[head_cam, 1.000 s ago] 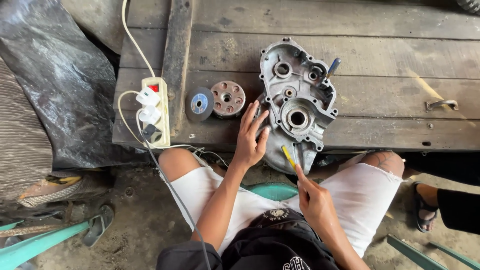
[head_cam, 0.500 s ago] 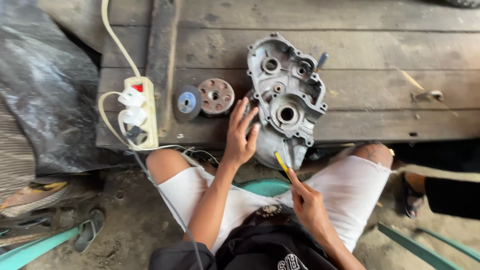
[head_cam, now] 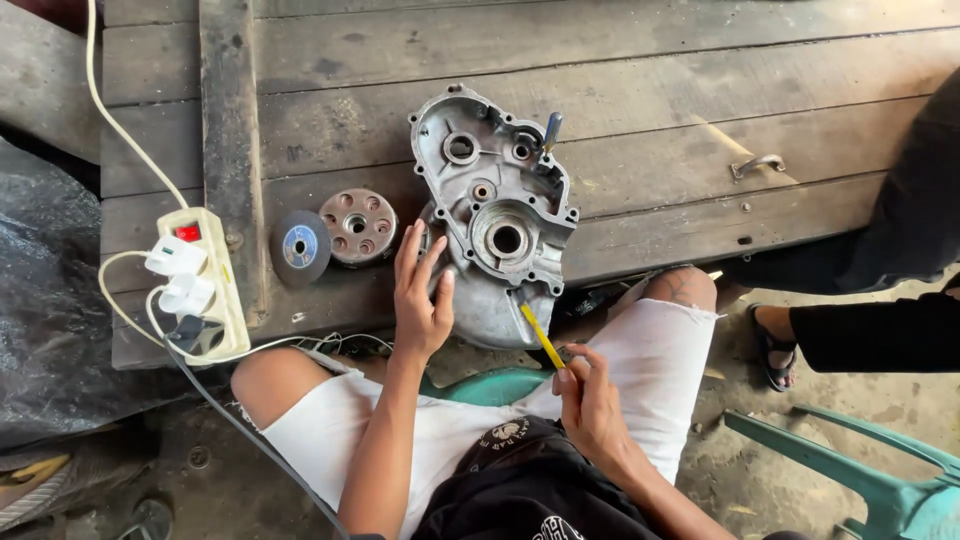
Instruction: Cleaning residue from the interior of a motorcycle crankcase using a toothbrush.
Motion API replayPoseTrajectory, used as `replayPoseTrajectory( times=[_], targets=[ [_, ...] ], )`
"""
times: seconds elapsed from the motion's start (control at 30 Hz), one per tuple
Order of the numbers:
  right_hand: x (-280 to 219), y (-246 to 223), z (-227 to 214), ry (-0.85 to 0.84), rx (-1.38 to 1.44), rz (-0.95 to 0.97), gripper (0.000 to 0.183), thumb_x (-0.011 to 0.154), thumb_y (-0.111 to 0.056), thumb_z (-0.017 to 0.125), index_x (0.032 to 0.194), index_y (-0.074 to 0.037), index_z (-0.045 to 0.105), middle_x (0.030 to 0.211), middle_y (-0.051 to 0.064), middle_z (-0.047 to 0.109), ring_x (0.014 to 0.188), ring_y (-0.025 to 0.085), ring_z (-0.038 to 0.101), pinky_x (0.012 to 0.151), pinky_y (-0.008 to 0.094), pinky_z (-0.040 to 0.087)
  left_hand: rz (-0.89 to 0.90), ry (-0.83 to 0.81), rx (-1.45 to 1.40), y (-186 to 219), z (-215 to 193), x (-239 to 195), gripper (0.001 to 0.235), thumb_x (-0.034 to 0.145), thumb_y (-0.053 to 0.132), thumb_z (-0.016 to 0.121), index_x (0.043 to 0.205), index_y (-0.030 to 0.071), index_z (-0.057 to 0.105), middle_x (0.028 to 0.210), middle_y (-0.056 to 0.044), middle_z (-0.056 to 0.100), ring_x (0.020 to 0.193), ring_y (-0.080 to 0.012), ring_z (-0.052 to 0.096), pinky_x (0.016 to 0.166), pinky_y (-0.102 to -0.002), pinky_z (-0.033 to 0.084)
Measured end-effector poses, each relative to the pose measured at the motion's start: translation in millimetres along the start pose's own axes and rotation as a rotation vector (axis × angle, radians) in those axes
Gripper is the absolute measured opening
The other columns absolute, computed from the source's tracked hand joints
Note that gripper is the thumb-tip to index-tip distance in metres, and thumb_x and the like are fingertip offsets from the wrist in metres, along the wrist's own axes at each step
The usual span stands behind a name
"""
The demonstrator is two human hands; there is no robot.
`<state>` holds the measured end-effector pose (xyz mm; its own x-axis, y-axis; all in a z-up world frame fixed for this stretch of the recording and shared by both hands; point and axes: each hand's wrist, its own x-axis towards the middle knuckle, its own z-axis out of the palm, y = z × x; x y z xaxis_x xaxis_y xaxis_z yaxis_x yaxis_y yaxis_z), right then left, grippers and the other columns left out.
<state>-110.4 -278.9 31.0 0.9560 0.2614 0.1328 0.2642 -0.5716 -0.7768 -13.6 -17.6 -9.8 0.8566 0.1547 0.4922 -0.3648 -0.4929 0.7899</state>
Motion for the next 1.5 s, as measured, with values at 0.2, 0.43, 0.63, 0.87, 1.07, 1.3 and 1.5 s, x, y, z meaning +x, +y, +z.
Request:
replayPoseTrajectory(
  times=[0.2,0.43,0.63,0.87,1.07,1.3,1.5],
  targets=[
    [1.1,9.0,21.0,-0.142,0.096,0.188,0.035,0.104,-0.017,0.041,0.137,-0.004,0.036,0.072,0.004,0.063,0.052,0.020,0.056,0.060,0.035,0.049,0.002,-0.004,0.012,-0.5,-0.2,-0.2,0.040,0.110,0.022,0.047,0.145,0.004,0.056,0.163,-0.018,0.037,0.155,-0.0370,0.032,0.130,-0.053,0.031],
    [-3.3,-8.0,8.6,-0.012,0.180,0.067,0.027,0.105,-0.013,0.040,0.129,-0.001,0.036,0.071,0.003,0.055,0.057,0.015,0.050,0.059,0.030,0.045,-0.006,-0.020,0.020,-2.1,-0.5,0.2,0.041,0.111,0.023,0.046,0.145,0.003,0.057,0.164,-0.018,0.036,0.156,-0.0367,0.031,0.130,-0.053,0.031],
    [5.0,3.2,10.5,-0.080,0.126,0.156,0.032,0.100,-0.004,0.044,0.132,-0.002,0.039,0.064,0.003,0.064,0.044,0.022,0.054,0.048,0.034,0.047,0.065,0.048,0.050,-10.8,3.9,-2.4,0.039,0.102,0.010,0.057,0.139,-0.002,0.063,0.159,-0.026,0.042,0.147,-0.0492,0.037,0.120,-0.058,0.031],
    [4.9,4.4,12.8,-0.071,0.203,0.166,0.030,0.102,-0.006,0.043,0.131,-0.002,0.041,0.065,0.004,0.065,0.046,0.017,0.053,0.048,0.030,0.046,0.054,0.051,0.007,-11.0,6.0,-2.3,0.038,0.102,0.009,0.058,0.138,-0.002,0.063,0.159,-0.025,0.042,0.148,-0.0493,0.037,0.120,-0.059,0.031],
    [1.1,-10.3,-3.2,-0.068,0.252,0.205,0.032,0.101,-0.008,0.042,0.133,-0.005,0.039,0.066,0.003,0.064,0.047,0.017,0.053,0.046,0.027,0.044,0.037,0.041,-0.005,-7.7,3.4,-1.9,0.038,0.104,0.010,0.057,0.139,-0.002,0.063,0.161,-0.025,0.040,0.149,-0.0491,0.035,0.120,-0.060,0.031],
    [3.5,13.1,19.4,-0.079,0.226,0.208,0.031,0.103,-0.009,0.043,0.132,0.000,0.036,0.063,0.005,0.060,0.044,0.017,0.047,0.044,0.029,0.040,0.038,0.025,0.016,-7.0,1.9,-2.1,0.038,0.103,0.011,0.057,0.139,-0.002,0.062,0.160,-0.026,0.040,0.148,-0.0499,0.035,0.121,-0.060,0.031],
    [17.8,-23.1,-5.5,0.008,0.290,0.072,0.031,0.101,0.000,0.043,0.132,-0.002,0.045,0.064,0.004,0.061,0.042,0.012,0.046,0.043,0.024,0.041,0.064,0.034,0.019,-13.6,5.3,-2.7,0.038,0.103,0.011,0.057,0.138,-0.003,0.063,0.160,-0.026,0.041,0.149,-0.0498,0.035,0.121,-0.059,0.030]
  ],
)
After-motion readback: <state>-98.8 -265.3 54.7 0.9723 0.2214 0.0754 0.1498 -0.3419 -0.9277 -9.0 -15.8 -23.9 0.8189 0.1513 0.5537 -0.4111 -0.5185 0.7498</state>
